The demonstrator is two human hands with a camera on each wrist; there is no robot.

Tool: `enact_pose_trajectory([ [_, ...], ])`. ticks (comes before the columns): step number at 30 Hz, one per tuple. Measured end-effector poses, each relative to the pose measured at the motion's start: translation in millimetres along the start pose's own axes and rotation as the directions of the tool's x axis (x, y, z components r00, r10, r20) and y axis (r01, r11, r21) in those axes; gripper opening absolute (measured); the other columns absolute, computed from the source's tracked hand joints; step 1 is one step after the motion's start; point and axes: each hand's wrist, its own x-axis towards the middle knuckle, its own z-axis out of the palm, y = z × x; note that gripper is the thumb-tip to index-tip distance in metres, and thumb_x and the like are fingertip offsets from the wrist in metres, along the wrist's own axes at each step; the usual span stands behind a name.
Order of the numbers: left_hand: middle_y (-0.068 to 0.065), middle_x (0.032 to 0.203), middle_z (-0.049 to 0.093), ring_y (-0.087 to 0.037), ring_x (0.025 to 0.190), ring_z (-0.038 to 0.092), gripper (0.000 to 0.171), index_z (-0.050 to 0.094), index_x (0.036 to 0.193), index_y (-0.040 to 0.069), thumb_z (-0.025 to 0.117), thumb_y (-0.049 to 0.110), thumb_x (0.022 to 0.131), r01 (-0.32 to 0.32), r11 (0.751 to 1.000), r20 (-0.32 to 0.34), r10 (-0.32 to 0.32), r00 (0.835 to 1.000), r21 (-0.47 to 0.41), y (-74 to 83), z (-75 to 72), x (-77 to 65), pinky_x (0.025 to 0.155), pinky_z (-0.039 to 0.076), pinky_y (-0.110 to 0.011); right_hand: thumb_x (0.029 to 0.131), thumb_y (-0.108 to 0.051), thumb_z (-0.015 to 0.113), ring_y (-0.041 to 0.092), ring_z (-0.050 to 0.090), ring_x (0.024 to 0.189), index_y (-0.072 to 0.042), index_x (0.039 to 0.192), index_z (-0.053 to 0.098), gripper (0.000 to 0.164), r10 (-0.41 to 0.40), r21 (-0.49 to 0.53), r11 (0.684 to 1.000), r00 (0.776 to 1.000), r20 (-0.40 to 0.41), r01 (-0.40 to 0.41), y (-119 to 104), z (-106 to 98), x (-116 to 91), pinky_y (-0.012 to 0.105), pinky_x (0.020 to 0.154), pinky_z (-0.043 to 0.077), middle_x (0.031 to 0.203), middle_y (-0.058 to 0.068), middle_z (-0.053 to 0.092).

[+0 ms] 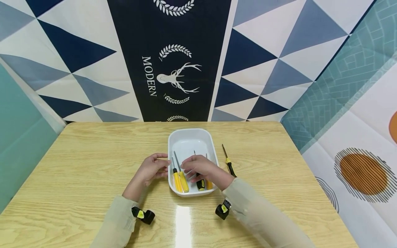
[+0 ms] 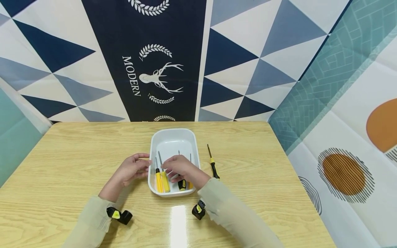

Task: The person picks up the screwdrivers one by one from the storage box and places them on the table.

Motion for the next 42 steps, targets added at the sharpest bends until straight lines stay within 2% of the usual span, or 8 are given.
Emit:
enact_pose_trajectory([
  [9,-0.004,0.085,0.061,-0.011,0.07,0.06,0.045,0.045,0.13,0.003,0.06,0.012,0.089,-0.017,1.0,0.017,0.017,1.0,0.002,-2.7,-1.2,0.5,0.066,0.058,-0.025,0.087,-0.021,0.062,0.017,0.057,0.068,-0.004,0.11,0.058,0.028,0.013,-0.007,1.0,1.0,-0.01,-0.013,2,3,1,0.028,0.057,0.054,0.093,0.011,0.06],
  [18,-0.003,0.086,0.062,-0.01,0.069,0.059,0.046,0.044,0.132,0.003,0.06,0.013,0.09,-0.024,1.0,0.026,0.024,0.999,-0.006,-2.6,-1.1,-2.1,0.067,0.058,-0.026,0.086,-0.022,0.063,0.017,0.056,0.07,-0.004,0.111,0.057,0.032,0.008,-0.068,0.998,1.0,-0.015,-0.009,0,7,0,0.028,0.056,0.056,0.098,0.014,0.059],
  [30,-0.003,0.083,0.063,-0.009,0.068,0.061,0.045,0.045,0.13,0.0,0.06,0.01,0.089,-0.028,0.999,0.025,0.029,0.999,-0.039,-3.5,0.0,-2.3,0.065,0.058,-0.024,0.085,-0.024,0.063,0.019,0.056,0.076,-0.004,0.113,0.056,0.035,0.015,-0.089,0.996,1.0,-0.026,-0.017,-1,13,2,0.028,0.056,0.056,0.101,0.014,0.058],
  [42,-0.003,0.083,0.062,-0.009,0.068,0.06,0.045,0.044,0.13,0.001,0.06,0.011,0.089,-0.027,0.999,0.031,0.028,0.999,-0.032,-0.9,-0.3,-2.6,0.066,0.058,-0.024,0.087,-0.023,0.063,0.018,0.056,0.073,-0.004,0.113,0.054,0.033,0.022,-0.106,0.994,0.998,-0.052,-0.028,-2,16,4,0.029,0.055,0.056,0.098,0.013,0.057],
])
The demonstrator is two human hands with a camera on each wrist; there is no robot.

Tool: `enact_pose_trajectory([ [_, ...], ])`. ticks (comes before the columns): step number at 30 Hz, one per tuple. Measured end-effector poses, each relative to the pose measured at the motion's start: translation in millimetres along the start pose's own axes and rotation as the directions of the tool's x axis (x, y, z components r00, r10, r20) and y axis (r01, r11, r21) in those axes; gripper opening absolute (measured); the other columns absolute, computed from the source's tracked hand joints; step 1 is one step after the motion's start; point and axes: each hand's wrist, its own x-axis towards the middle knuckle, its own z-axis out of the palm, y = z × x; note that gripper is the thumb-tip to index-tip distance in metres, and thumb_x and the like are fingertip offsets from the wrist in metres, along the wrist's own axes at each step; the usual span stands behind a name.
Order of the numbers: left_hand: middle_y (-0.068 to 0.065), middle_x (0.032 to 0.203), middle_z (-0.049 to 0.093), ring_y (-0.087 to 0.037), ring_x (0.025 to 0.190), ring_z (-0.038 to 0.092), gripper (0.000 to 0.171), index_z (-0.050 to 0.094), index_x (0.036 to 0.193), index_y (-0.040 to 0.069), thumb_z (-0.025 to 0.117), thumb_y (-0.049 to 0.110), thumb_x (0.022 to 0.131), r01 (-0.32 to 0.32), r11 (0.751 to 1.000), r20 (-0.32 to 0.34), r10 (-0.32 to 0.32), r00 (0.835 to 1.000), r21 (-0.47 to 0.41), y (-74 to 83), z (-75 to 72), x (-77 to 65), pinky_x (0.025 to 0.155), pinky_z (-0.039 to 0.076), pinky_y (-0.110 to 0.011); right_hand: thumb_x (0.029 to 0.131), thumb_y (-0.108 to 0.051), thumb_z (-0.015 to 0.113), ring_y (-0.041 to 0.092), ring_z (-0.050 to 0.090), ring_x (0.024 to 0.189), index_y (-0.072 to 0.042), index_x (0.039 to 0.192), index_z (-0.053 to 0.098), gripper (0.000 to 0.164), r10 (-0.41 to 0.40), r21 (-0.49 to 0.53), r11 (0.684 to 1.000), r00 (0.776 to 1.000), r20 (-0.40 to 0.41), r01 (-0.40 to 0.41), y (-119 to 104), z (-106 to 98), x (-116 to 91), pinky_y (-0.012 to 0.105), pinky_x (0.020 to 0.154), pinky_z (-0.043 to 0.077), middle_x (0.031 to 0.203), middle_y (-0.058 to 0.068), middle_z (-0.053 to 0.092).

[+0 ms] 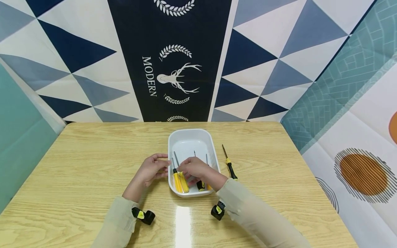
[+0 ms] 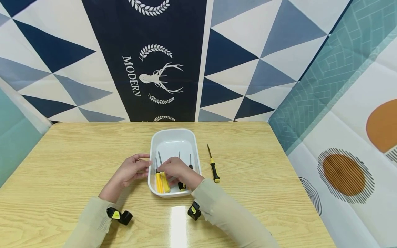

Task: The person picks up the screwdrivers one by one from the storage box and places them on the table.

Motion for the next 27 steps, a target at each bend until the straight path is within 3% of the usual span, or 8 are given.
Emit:
enact_pose_trajectory([
  [14,-0.003,0.084,0.062,-0.009,0.069,0.061,0.046,0.043,0.131,0.001,0.059,0.013,0.09,0.001,1.0,0.018,-0.001,1.0,0.007,-0.7,0.4,0.8,0.068,0.058,-0.025,0.088,-0.023,0.064,0.021,0.059,0.074,0.003,0.126,0.049,0.048,-0.003,-0.156,0.988,1.0,-0.012,0.002,5,2,1,0.035,0.061,0.058,0.097,0.013,0.056],
  [20,-0.003,0.084,0.062,-0.009,0.068,0.061,0.045,0.044,0.131,0.001,0.059,0.012,0.09,0.002,1.0,0.015,-0.002,1.0,0.01,-0.4,0.4,0.7,0.068,0.058,-0.026,0.088,-0.025,0.064,0.023,0.057,0.091,0.004,0.13,0.045,0.055,-0.029,-0.236,0.971,1.0,0.004,0.029,1,5,-4,0.036,0.063,0.058,0.118,0.016,0.053],
  [23,-0.002,0.082,0.062,-0.008,0.067,0.06,0.045,0.043,0.131,0.001,0.059,0.012,0.09,0.002,1.0,0.013,-0.002,1.0,0.008,-0.9,0.0,0.9,0.067,0.058,-0.025,0.087,-0.027,0.065,0.023,0.054,0.096,0.005,0.126,0.047,0.054,-0.033,-0.261,0.965,0.999,0.012,0.035,0,7,-5,0.037,0.062,0.058,0.122,0.016,0.051],
  [27,-0.001,0.081,0.061,-0.008,0.067,0.06,0.045,0.044,0.131,0.001,0.06,0.012,0.09,0.002,1.0,0.009,-0.002,1.0,0.009,-1.7,-0.6,0.8,0.066,0.058,-0.024,0.087,-0.027,0.065,0.023,0.053,0.086,0.003,0.113,0.051,0.042,-0.021,-0.289,0.957,1.0,0.001,0.021,-1,10,-3,0.038,0.059,0.057,0.105,0.012,0.052],
])
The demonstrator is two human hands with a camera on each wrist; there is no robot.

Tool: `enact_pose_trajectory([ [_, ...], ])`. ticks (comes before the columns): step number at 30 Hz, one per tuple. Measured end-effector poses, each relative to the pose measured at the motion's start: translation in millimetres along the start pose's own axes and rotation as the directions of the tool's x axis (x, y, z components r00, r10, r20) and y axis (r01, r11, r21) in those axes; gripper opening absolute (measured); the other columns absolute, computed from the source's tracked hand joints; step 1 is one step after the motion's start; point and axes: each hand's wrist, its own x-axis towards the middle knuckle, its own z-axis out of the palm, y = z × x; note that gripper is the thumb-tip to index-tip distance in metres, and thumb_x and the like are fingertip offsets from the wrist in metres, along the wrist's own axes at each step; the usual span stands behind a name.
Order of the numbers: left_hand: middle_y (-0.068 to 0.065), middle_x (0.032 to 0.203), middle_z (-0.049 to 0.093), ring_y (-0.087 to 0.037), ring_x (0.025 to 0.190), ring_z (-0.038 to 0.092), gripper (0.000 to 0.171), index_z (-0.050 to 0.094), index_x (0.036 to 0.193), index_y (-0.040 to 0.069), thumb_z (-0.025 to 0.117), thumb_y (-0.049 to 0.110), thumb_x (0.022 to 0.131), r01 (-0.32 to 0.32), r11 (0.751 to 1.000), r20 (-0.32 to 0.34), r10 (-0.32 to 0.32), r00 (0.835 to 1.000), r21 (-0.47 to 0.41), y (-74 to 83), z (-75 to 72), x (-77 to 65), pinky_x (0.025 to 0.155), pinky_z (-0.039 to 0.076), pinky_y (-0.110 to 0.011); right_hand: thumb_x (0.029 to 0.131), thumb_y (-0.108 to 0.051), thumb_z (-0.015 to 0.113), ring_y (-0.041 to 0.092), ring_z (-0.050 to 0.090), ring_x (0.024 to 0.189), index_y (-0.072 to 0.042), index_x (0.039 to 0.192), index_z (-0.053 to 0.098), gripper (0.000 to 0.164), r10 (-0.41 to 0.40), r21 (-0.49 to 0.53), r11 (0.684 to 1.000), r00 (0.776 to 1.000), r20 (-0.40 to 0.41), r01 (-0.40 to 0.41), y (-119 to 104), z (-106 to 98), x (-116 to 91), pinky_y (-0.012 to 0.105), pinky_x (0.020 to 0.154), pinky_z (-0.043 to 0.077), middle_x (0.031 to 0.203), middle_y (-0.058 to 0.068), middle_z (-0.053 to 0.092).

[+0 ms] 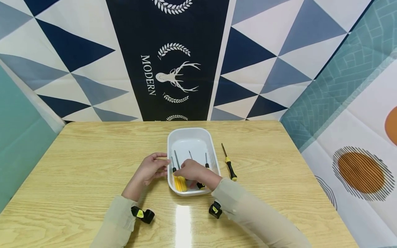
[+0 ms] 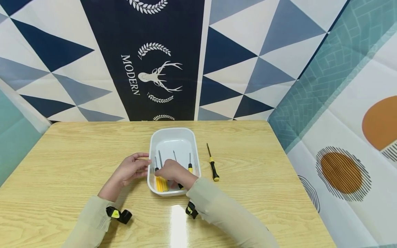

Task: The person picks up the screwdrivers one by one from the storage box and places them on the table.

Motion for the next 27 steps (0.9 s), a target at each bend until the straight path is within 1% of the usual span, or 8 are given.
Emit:
enact_pose_trajectory([
  [3,-0.002,0.081,0.061,-0.009,0.067,0.06,0.045,0.044,0.131,0.001,0.06,0.012,0.09,-0.001,1.0,0.0,0.001,1.0,0.0,0.3,-0.8,-0.5,0.066,0.058,-0.024,0.088,-0.023,0.062,0.02,0.052,0.07,0.0,0.093,0.052,0.026,0.012,-0.058,0.998,1.0,-0.011,-0.012,-2,2,2,0.037,0.057,0.057,0.083,0.006,0.048],
  [5,-0.003,0.082,0.061,-0.009,0.067,0.06,0.045,0.044,0.131,0.001,0.06,0.012,0.09,-0.003,1.0,-0.001,0.003,1.0,-0.001,0.3,-1.2,-1.0,0.066,0.058,-0.024,0.089,-0.019,0.059,0.018,0.051,0.06,-0.004,0.082,0.05,0.02,0.006,-0.106,0.994,1.0,-0.017,-0.008,-3,4,2,0.035,0.054,0.057,0.073,0.004,0.045],
  [8,-0.003,0.083,0.061,-0.009,0.067,0.06,0.045,0.044,0.13,0.0,0.059,0.012,0.09,-0.006,1.0,0.0,0.006,1.0,-0.003,0.2,-1.6,-1.5,0.065,0.058,-0.024,0.088,-0.012,0.055,0.016,0.05,0.047,-0.009,0.068,0.044,0.023,-0.017,-0.188,0.982,0.999,-0.036,0.01,-4,6,3,0.029,0.045,0.052,0.06,0.001,0.041],
  [12,-0.003,0.083,0.061,-0.009,0.067,0.06,0.044,0.044,0.13,0.0,0.059,0.011,0.09,-0.009,1.0,0.002,0.009,1.0,-0.004,0.5,-1.7,-1.9,0.065,0.058,-0.024,0.086,-0.004,0.053,0.012,0.042,0.037,-0.014,0.054,0.033,0.039,-0.052,-0.275,0.961,0.997,-0.065,0.032,-5,8,2,0.02,0.035,0.036,0.046,-0.003,0.032],
  [14,-0.003,0.083,0.061,-0.009,0.067,0.06,0.044,0.044,0.13,0.0,0.059,0.011,0.09,-0.011,1.0,0.003,0.011,1.0,-0.004,0.6,-1.9,-1.7,0.066,0.058,-0.024,0.085,-0.002,0.053,0.01,0.038,0.035,-0.016,0.05,0.028,0.044,-0.057,-0.295,0.955,0.996,-0.073,0.033,-4,9,2,0.019,0.034,0.03,0.042,-0.004,0.028],
  [16,-0.003,0.083,0.061,-0.008,0.067,0.06,0.044,0.044,0.13,0.001,0.059,0.011,0.09,-0.012,1.0,0.004,0.012,1.0,-0.004,0.7,-2.0,-1.5,0.066,0.058,-0.024,0.084,-0.001,0.053,0.009,0.036,0.035,-0.017,0.049,0.027,0.046,-0.057,-0.296,0.955,0.995,-0.077,0.032,-4,10,2,0.018,0.034,0.028,0.04,-0.004,0.029],
  [25,-0.002,0.083,0.06,-0.008,0.067,0.06,0.044,0.044,0.13,0.001,0.059,0.011,0.09,-0.008,1.0,0.004,0.008,1.0,-0.002,0.5,-1.8,-0.5,0.065,0.058,-0.024,0.081,-0.001,0.055,0.008,0.036,0.034,-0.017,0.048,0.027,0.047,-0.062,-0.272,0.962,0.994,-0.095,0.034,-3,11,0,0.017,0.034,0.026,0.039,-0.005,0.029],
  [27,-0.002,0.083,0.06,-0.008,0.067,0.061,0.044,0.044,0.13,0.001,0.059,0.011,0.09,-0.006,1.0,0.002,0.006,1.0,-0.002,0.7,-1.7,-0.3,0.065,0.058,-0.024,0.082,-0.004,0.057,0.009,0.037,0.036,-0.015,0.051,0.034,0.041,-0.053,-0.257,0.966,0.994,-0.094,0.028,-1,10,1,0.018,0.036,0.028,0.043,-0.004,0.032],
])
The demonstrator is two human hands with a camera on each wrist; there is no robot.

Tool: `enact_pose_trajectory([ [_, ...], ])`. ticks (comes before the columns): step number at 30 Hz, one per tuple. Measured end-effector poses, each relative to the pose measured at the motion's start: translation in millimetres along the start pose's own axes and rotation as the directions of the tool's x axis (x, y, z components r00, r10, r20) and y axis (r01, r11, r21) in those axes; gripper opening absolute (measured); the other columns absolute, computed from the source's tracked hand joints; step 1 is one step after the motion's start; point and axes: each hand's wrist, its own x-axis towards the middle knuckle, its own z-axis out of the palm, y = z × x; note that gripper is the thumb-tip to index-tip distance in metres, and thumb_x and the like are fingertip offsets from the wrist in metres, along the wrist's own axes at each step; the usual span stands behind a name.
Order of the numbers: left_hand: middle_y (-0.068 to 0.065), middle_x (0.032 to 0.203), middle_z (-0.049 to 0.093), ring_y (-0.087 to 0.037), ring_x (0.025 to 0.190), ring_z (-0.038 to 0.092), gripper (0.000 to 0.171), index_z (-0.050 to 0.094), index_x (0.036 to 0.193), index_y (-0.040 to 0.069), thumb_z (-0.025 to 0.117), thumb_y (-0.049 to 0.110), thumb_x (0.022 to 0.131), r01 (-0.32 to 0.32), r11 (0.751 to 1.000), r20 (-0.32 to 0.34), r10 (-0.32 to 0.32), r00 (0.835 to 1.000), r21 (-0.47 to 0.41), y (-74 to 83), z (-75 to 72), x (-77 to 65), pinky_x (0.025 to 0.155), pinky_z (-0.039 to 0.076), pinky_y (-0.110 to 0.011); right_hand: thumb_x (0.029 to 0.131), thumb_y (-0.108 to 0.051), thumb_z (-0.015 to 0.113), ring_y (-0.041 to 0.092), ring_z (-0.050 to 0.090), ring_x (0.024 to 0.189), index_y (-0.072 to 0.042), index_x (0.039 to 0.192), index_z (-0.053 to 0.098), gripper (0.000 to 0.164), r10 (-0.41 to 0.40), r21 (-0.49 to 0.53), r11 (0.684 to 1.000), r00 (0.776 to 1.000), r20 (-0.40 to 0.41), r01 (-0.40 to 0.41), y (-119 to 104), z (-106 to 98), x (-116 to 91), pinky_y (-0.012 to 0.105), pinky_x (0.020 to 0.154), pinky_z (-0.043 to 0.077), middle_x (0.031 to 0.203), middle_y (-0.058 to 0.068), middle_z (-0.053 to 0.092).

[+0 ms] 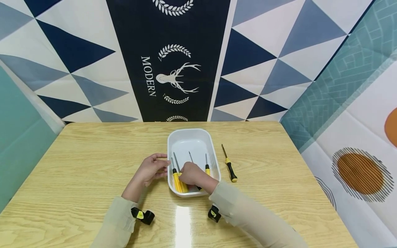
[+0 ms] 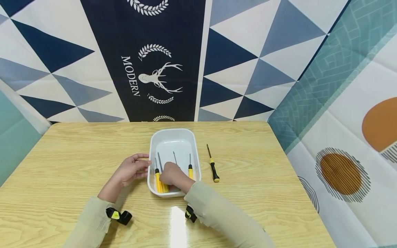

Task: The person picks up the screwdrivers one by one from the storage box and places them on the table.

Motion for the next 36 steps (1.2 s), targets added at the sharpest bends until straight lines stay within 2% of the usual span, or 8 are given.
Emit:
enact_pose_trajectory([
  [4,-0.002,0.081,0.06,-0.008,0.067,0.06,0.044,0.045,0.13,0.001,0.06,0.011,0.09,0.001,1.0,-0.006,-0.001,1.0,0.0,-0.6,0.4,0.5,0.065,0.058,-0.024,0.084,-0.009,0.062,0.012,0.051,0.046,-0.003,0.079,0.058,0.008,0.027,0.066,0.997,1.0,0.01,-0.028,3,-3,1,0.02,0.043,0.04,0.06,0.003,0.051],
  [6,-0.001,0.081,0.06,-0.008,0.067,0.06,0.044,0.044,0.13,0.001,0.059,0.011,0.09,-0.001,1.0,-0.007,0.001,1.0,0.001,-0.8,0.4,0.7,0.065,0.058,-0.024,0.084,-0.01,0.064,0.015,0.059,0.053,0.001,0.099,0.06,0.019,0.042,0.115,0.992,0.999,0.014,-0.043,5,-5,1,0.024,0.049,0.048,0.072,0.007,0.058],
  [9,-0.002,0.081,0.061,-0.008,0.067,0.06,0.045,0.044,0.13,0.001,0.059,0.011,0.09,-0.001,1.0,-0.005,0.001,1.0,-0.001,-0.5,0.1,0.4,0.064,0.058,-0.023,0.084,-0.009,0.064,0.017,0.063,0.056,0.004,0.1,0.063,0.021,0.039,0.169,0.985,0.999,0.023,-0.042,7,-7,1,0.027,0.052,0.054,0.076,0.009,0.063],
  [13,-0.002,0.083,0.061,-0.008,0.067,0.06,0.046,0.043,0.131,0.001,0.059,0.012,0.09,0.005,1.0,0.004,-0.005,1.0,-0.006,0.0,-0.6,0.3,0.065,0.058,-0.023,0.083,-0.006,0.064,0.016,0.064,0.057,0.002,0.084,0.063,0.008,0.024,0.226,0.974,0.999,0.026,-0.029,9,-10,2,0.029,0.054,0.057,0.078,0.009,0.063],
  [17,-0.002,0.083,0.061,-0.008,0.068,0.06,0.046,0.043,0.131,0.001,0.06,0.012,0.09,0.01,1.0,0.006,-0.01,1.0,-0.007,-0.4,-1.4,1.7,0.065,0.058,-0.023,0.085,-0.006,0.062,0.017,0.064,0.06,-0.001,0.078,0.059,0.009,0.029,0.276,0.961,0.999,0.032,-0.037,10,-13,3,0.03,0.058,0.058,0.082,0.009,0.062],
  [19,-0.002,0.083,0.061,-0.008,0.068,0.06,0.046,0.043,0.131,0.001,0.059,0.012,0.089,0.011,1.0,0.003,-0.011,1.0,-0.004,-0.5,-1.4,2.2,0.065,0.058,-0.023,0.085,-0.007,0.062,0.017,0.064,0.063,0.0,0.085,0.061,0.007,0.035,0.304,0.951,0.999,0.039,-0.045,11,-15,3,0.031,0.06,0.059,0.084,0.009,0.062],
  [24,-0.003,0.085,0.061,-0.009,0.068,0.06,0.045,0.044,0.13,0.002,0.06,0.012,0.089,0.015,1.0,-0.004,-0.015,1.0,-0.005,0.3,-0.6,2.3,0.066,0.058,-0.024,0.086,-0.007,0.061,0.016,0.064,0.066,0.002,0.103,0.063,0.019,0.048,0.363,0.93,0.997,0.053,-0.064,13,-16,3,0.033,0.064,0.059,0.084,0.01,0.063],
  [36,-0.003,0.084,0.061,-0.009,0.068,0.06,0.045,0.043,0.131,0.0,0.059,0.011,0.09,0.009,1.0,-0.001,-0.009,1.0,-0.005,-1.1,-0.9,2.4,0.067,0.058,-0.025,0.086,-0.005,0.059,0.016,0.067,0.069,0.003,0.111,0.061,0.027,0.065,0.47,0.879,0.996,0.06,-0.085,20,-19,4,0.032,0.066,0.059,0.089,0.013,0.065],
])
